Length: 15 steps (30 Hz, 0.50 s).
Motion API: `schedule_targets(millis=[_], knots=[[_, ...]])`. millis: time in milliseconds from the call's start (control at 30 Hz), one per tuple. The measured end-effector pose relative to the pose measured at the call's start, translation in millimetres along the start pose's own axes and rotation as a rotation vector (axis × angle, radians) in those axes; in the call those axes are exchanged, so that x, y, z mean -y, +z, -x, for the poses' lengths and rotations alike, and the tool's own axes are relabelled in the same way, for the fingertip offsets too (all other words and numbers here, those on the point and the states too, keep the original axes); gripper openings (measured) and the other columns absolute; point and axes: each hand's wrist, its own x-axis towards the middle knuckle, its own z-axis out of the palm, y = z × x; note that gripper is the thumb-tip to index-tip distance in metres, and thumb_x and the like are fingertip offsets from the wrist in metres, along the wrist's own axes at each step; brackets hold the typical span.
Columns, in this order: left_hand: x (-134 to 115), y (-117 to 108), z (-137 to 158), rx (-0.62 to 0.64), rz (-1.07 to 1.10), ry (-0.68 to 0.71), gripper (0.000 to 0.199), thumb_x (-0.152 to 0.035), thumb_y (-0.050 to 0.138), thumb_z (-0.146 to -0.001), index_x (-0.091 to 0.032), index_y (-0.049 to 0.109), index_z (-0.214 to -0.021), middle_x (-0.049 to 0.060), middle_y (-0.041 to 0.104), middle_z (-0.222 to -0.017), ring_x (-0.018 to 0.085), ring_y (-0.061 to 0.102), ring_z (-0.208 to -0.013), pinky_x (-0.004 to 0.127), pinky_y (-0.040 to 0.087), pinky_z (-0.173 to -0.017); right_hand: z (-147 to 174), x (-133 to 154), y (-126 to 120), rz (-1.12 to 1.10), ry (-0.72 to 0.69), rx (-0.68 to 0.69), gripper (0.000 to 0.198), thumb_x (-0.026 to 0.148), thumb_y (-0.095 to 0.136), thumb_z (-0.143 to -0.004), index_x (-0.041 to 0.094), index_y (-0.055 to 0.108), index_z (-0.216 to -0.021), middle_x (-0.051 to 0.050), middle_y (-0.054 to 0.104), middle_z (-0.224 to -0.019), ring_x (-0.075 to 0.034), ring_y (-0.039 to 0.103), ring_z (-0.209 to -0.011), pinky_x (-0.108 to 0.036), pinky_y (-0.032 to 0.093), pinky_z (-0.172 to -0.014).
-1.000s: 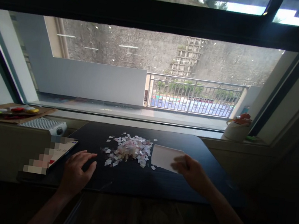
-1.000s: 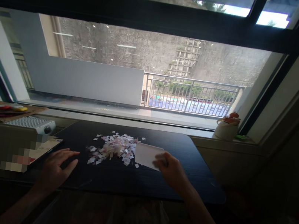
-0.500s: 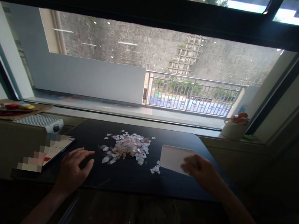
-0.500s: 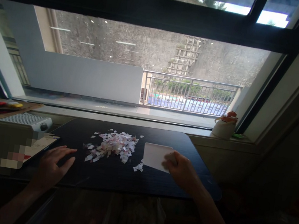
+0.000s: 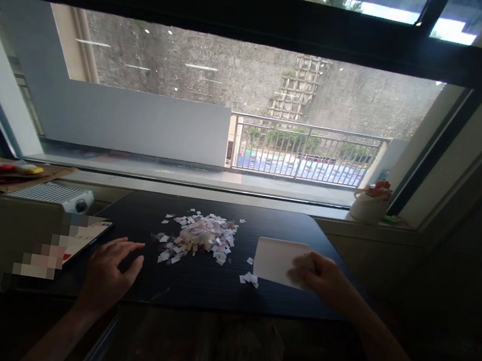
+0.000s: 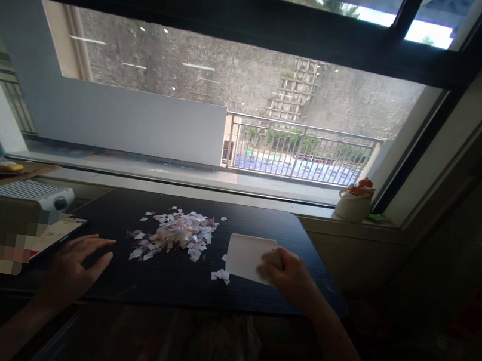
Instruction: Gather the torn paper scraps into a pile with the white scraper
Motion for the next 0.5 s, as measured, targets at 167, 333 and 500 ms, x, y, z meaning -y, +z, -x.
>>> schedule_targets(millis=[167, 333, 500], knots=[[1, 1, 0, -0.003, -0.011, 0.016, 0.029, -0.041, 0.046, -0.079, -0.02, 0.065, -0.089, 0.008, 0.07, -0.089, 0.031, 0.06, -0.098, 0.049, 0.044, -0.09, -15, -10, 0, -0.01, 0.033, -0.048, 0.013, 0.03, 0.06, -0.062, 0.019, 0.063, -0.069, 0.0, 0.063, -0.06, -0.016, 0.056, -0.056, -0.027, 0.041, -0.051], [2, 0, 0, -0.011, -0.012, 0.037, 0.029, -0.041, 0.046, -0.079, -0.02, 0.065, -0.089, 0.008, 0.07, -0.088, 0.031, 0.06, -0.098, 0.049, 0.044, -0.089, -35, -20, 11, -0.239, 0.075, -0.064, 0.02, 0.032, 0.065, -0.06, 0.018, 0.063, -0.074, -0.002, 0.069, -0.069, -0.02, 0.063, -0.065, -0.031, 0.049, -0.061], [3, 0, 1, -0.007, -0.013, 0.044, 0.03, -0.04, 0.046, -0.08, -0.02, 0.065, -0.09, 0.008, 0.07, -0.088, 0.031, 0.059, -0.098, 0.049, 0.045, -0.088, -25, -29, 17, -0.34, 0.112, 0.091, 0.03, 0.037, 0.071, -0.058, 0.016, 0.066, -0.079, -0.005, 0.074, -0.078, -0.024, 0.069, -0.073, -0.036, 0.054, -0.067]])
